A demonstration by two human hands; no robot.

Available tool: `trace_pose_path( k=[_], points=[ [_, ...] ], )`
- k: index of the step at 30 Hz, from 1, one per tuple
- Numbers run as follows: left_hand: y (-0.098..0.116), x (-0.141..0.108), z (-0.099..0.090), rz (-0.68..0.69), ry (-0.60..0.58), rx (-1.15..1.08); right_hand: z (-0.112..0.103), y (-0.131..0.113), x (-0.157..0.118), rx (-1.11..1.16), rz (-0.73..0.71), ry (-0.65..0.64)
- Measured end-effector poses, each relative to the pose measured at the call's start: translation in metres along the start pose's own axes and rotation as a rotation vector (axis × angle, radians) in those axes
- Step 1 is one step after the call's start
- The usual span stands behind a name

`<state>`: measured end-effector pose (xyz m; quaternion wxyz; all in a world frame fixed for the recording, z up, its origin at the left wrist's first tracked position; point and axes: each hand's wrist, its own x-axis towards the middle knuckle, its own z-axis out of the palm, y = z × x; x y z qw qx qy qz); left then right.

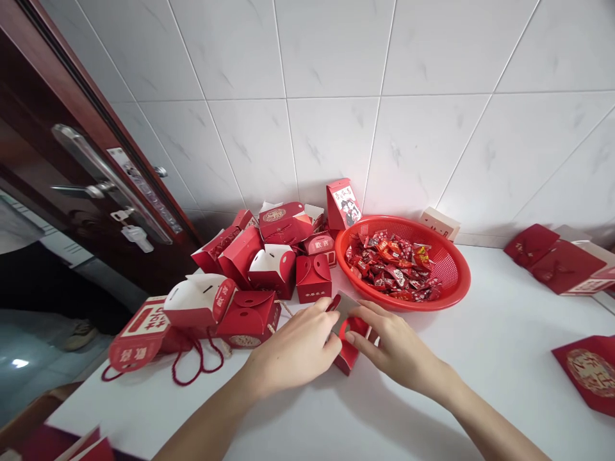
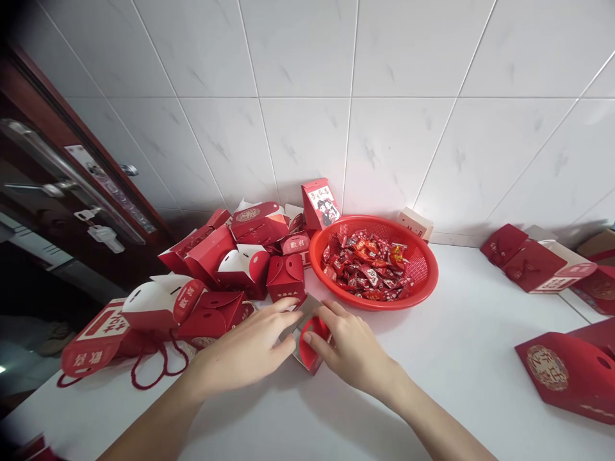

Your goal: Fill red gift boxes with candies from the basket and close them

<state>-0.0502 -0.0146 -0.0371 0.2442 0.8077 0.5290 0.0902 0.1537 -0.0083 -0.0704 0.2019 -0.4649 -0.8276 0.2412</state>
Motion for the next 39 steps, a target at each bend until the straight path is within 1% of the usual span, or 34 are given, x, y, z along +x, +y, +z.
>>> trace_pose_path(
  k=[2,4,7,9,12,17,20,24,26,28,31,34,39],
  points=[
    [-0.001,0.003,-0.003,-0.015,-0.040,0.000,0.002,0.001,0.001,-0.028,0.023,-0.008],
    [-0.003,0.006,-0.006,-0.029,-0.055,-0.008,0.003,0.003,0.002,-0.022,0.059,-0.012],
    [-0.009,0.010,-0.010,-0.064,-0.051,-0.032,0.001,0.007,0.001,0.110,0.092,-0.010],
    [-0.015,0.013,-0.013,-0.063,-0.058,-0.062,-0.005,0.011,-0.001,0.225,0.079,-0.020],
    [-0.024,0.017,-0.022,-0.027,-0.103,-0.103,-0.016,0.019,-0.005,0.321,0.042,-0.093],
    [-0.037,0.025,-0.035,-0.024,-0.267,-0.267,-0.033,0.035,-0.008,0.310,0.067,-0.229],
    [-0.043,0.029,-0.034,-0.007,-0.323,-0.303,-0.037,0.042,-0.008,0.317,0.096,-0.270],
    [-0.043,0.031,-0.028,0.039,-0.339,-0.237,-0.040,0.043,-0.009,0.219,0.147,-0.331],
    [-0.042,0.031,-0.026,0.029,-0.346,-0.219,-0.042,0.040,-0.010,0.169,0.176,-0.363],
    [-0.042,0.032,-0.025,-0.011,-0.343,-0.221,-0.043,0.038,-0.010,0.161,0.200,-0.388],
    [-0.046,0.034,-0.021,-0.043,-0.335,-0.298,-0.044,0.037,-0.010,0.197,0.219,-0.400],
    [-0.052,0.037,-0.017,-0.020,-0.336,-0.405,-0.043,0.039,-0.011,0.219,0.232,-0.417],
    [-0.058,0.049,-0.018,-0.043,-0.380,-0.540,-0.043,0.043,-0.011,0.217,0.244,-0.428]
  ],
)
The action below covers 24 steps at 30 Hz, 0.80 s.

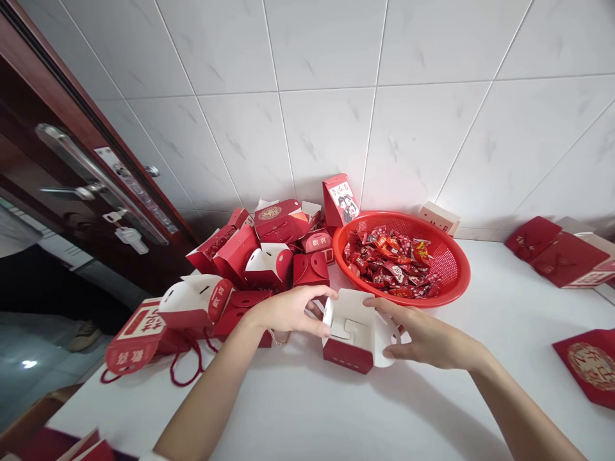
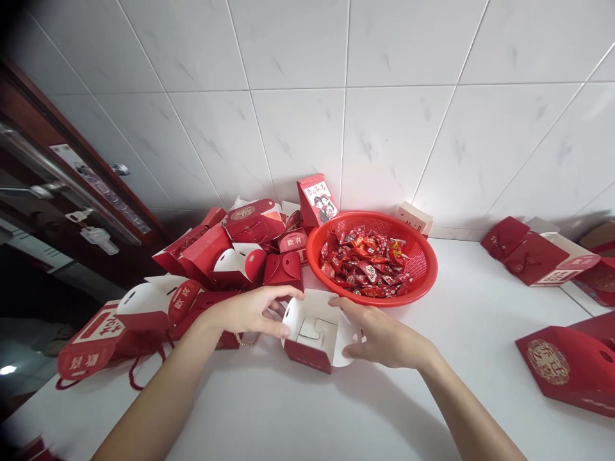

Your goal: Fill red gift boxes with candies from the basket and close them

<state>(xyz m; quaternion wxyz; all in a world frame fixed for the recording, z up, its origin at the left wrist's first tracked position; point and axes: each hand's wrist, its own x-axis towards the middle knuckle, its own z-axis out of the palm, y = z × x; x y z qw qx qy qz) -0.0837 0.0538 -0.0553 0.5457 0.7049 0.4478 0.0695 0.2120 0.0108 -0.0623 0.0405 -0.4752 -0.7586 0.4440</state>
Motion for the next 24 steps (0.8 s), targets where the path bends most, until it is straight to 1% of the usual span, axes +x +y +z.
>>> trace_pose_path(
  k=[3,5,6,8,11,12,14,16,17,19,22,24],
  points=[
    [-0.005,0.006,-0.006,0.044,-0.071,-0.108,-0.001,0.001,0.000,0.001,0.010,-0.004],
    [-0.009,0.006,-0.007,0.022,-0.095,-0.116,-0.002,0.001,0.000,0.011,0.005,0.000],
    [-0.011,0.004,-0.006,0.004,-0.081,-0.082,-0.002,0.000,0.000,0.013,0.002,0.003],
    [-0.010,-0.004,-0.001,0.002,0.000,0.055,-0.002,0.000,0.000,-0.001,-0.005,0.013],
    [0.000,-0.018,0.009,0.153,0.200,0.285,-0.002,-0.001,0.001,-0.031,-0.030,0.021],
    [0.005,-0.021,0.011,0.202,0.233,0.328,-0.001,-0.001,0.002,-0.030,-0.042,0.019],
    [0.014,-0.024,0.016,0.331,0.256,0.361,-0.001,-0.001,0.003,-0.015,-0.057,0.014],
    [0.021,-0.022,0.021,0.440,0.230,0.368,-0.001,-0.001,0.002,-0.005,-0.056,0.015],
    [0.024,-0.021,0.023,0.468,0.215,0.376,-0.001,-0.001,0.002,-0.005,-0.057,0.017],
    [0.028,-0.019,0.025,0.457,0.201,0.423,-0.001,-0.001,0.001,-0.007,-0.070,0.020],
    [0.031,-0.020,0.025,0.336,0.228,0.521,-0.001,-0.002,0.001,-0.003,-0.086,0.020],
    [0.030,-0.021,0.023,0.247,0.206,0.554,-0.001,-0.002,0.003,0.002,-0.082,0.024]
  ],
)
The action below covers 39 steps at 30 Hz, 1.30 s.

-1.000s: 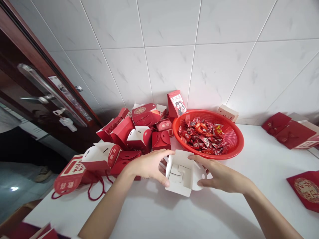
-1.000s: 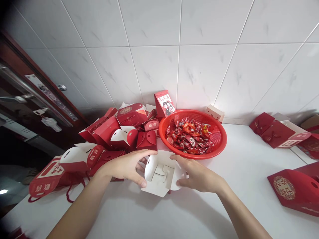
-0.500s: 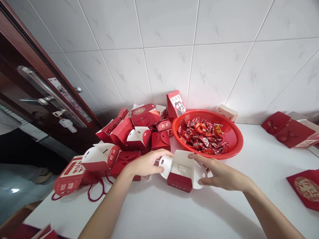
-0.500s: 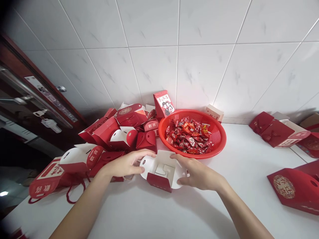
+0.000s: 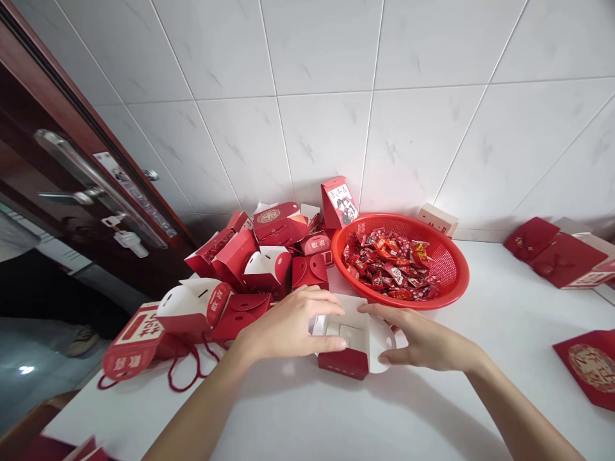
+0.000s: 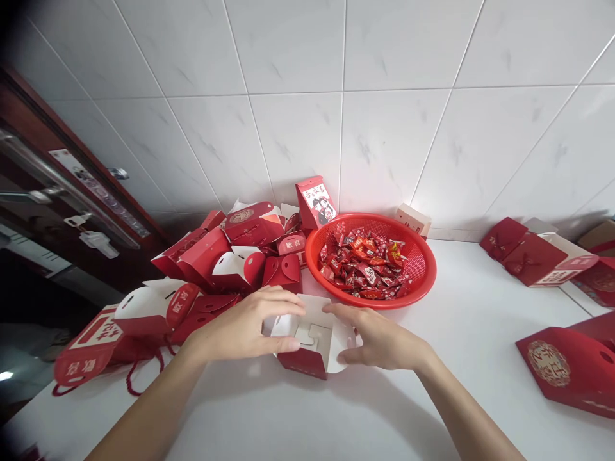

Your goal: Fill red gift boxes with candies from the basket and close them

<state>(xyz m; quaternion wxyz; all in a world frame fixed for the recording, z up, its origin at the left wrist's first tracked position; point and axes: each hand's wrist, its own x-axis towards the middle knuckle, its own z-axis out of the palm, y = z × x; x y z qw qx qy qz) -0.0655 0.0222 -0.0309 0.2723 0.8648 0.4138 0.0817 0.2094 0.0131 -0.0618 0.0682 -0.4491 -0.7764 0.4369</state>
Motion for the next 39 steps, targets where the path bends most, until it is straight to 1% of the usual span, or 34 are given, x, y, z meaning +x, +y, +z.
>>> trace_pose_path(
  k=[3,6,8,11,13,15,19,24,27,31,34,37,39],
  points=[
    [-0.002,-0.001,-0.001,-0.053,-0.117,0.015,0.002,0.001,0.004,0.043,-0.004,0.018],
    [-0.003,0.000,0.000,-0.052,-0.190,0.004,0.004,0.005,0.009,0.157,-0.016,0.025],
    [-0.003,-0.001,0.000,-0.060,-0.185,-0.033,0.006,0.008,0.012,0.236,-0.018,0.013],
    [-0.002,-0.002,-0.001,-0.114,-0.100,-0.107,0.007,0.013,0.016,0.305,-0.025,-0.006],
    [-0.003,-0.003,0.000,-0.144,-0.055,-0.103,0.008,0.016,0.016,0.298,-0.035,-0.001],
    [-0.005,-0.004,0.001,-0.149,-0.082,-0.058,0.007,0.018,0.016,0.283,-0.047,0.004],
    [-0.010,-0.005,0.004,-0.140,-0.220,-0.003,0.007,0.020,0.014,0.330,-0.062,-0.028],
    [-0.009,-0.007,0.007,-0.206,-0.332,0.027,0.007,0.020,0.013,0.367,-0.077,-0.075],
    [-0.007,-0.008,0.010,-0.214,-0.341,0.067,0.008,0.021,0.017,0.397,-0.083,-0.094],
    [-0.009,-0.010,0.013,-0.190,-0.285,0.040,0.010,0.025,0.021,0.415,-0.095,-0.104],
    [-0.010,-0.010,0.015,-0.183,-0.254,-0.003,0.007,0.024,0.018,0.350,-0.086,-0.116],
    [-0.007,-0.006,0.017,-0.203,-0.248,-0.013,0.001,0.020,0.010,0.161,-0.045,-0.072],
    [-0.001,-0.002,0.019,-0.226,-0.241,-0.003,-0.004,0.017,0.002,0.044,-0.044,-0.032]
  ],
)
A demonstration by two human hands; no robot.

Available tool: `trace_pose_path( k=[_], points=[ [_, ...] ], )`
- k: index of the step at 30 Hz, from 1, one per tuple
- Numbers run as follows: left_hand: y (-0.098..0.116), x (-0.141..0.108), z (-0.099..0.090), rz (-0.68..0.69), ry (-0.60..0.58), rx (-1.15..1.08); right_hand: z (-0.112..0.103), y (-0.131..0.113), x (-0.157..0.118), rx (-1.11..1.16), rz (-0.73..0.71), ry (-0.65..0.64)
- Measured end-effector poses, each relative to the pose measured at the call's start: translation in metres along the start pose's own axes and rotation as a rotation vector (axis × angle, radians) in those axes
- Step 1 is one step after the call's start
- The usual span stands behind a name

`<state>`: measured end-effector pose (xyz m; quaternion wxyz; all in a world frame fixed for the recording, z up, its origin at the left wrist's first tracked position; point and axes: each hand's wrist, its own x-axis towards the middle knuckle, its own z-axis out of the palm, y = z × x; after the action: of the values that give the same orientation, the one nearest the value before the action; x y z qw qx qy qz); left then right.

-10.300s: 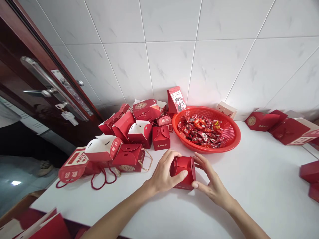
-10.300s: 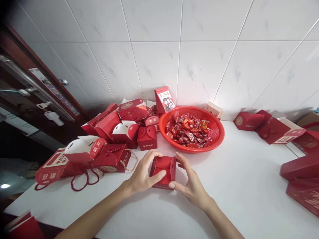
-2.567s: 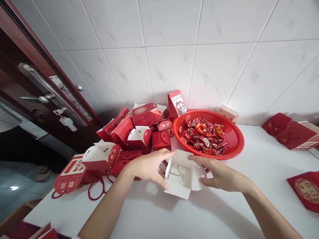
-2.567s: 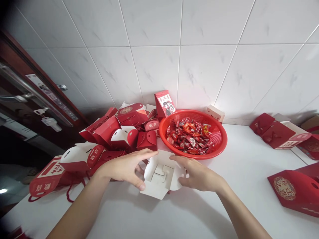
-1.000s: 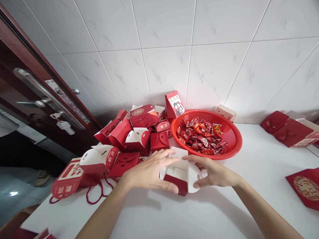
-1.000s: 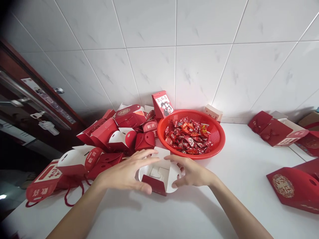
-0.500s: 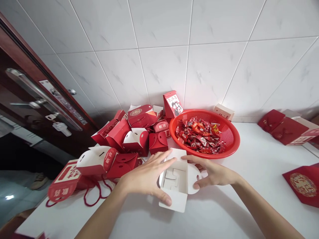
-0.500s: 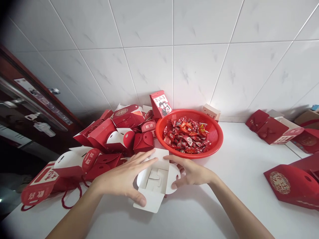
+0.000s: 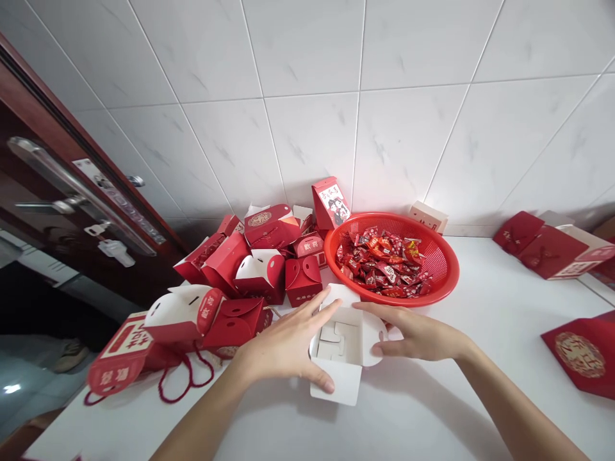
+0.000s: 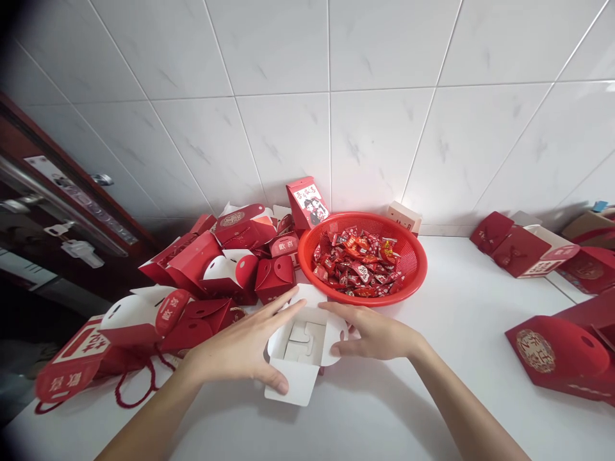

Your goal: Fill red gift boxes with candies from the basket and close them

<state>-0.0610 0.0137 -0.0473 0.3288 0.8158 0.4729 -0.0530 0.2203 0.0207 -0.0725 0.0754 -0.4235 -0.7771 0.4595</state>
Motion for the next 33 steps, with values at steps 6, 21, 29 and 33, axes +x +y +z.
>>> trace_pose_path(
  k=[6,21,29,33],
  points=[
    [0.012,0.002,-0.001,-0.009,-0.007,0.034,-0.018,-0.010,-0.025,-0.139,-0.086,0.028],
    [0.016,0.017,-0.048,0.220,0.290,0.040,-0.109,0.050,0.016,-0.203,0.425,0.907],
    [0.009,0.064,-0.068,0.369,0.482,-0.191,-0.111,0.068,0.053,-0.285,0.418,0.751],
    [0.003,0.093,-0.062,0.379,0.484,-0.304,-0.111,0.075,0.046,-0.302,0.426,0.746]
  ],
)
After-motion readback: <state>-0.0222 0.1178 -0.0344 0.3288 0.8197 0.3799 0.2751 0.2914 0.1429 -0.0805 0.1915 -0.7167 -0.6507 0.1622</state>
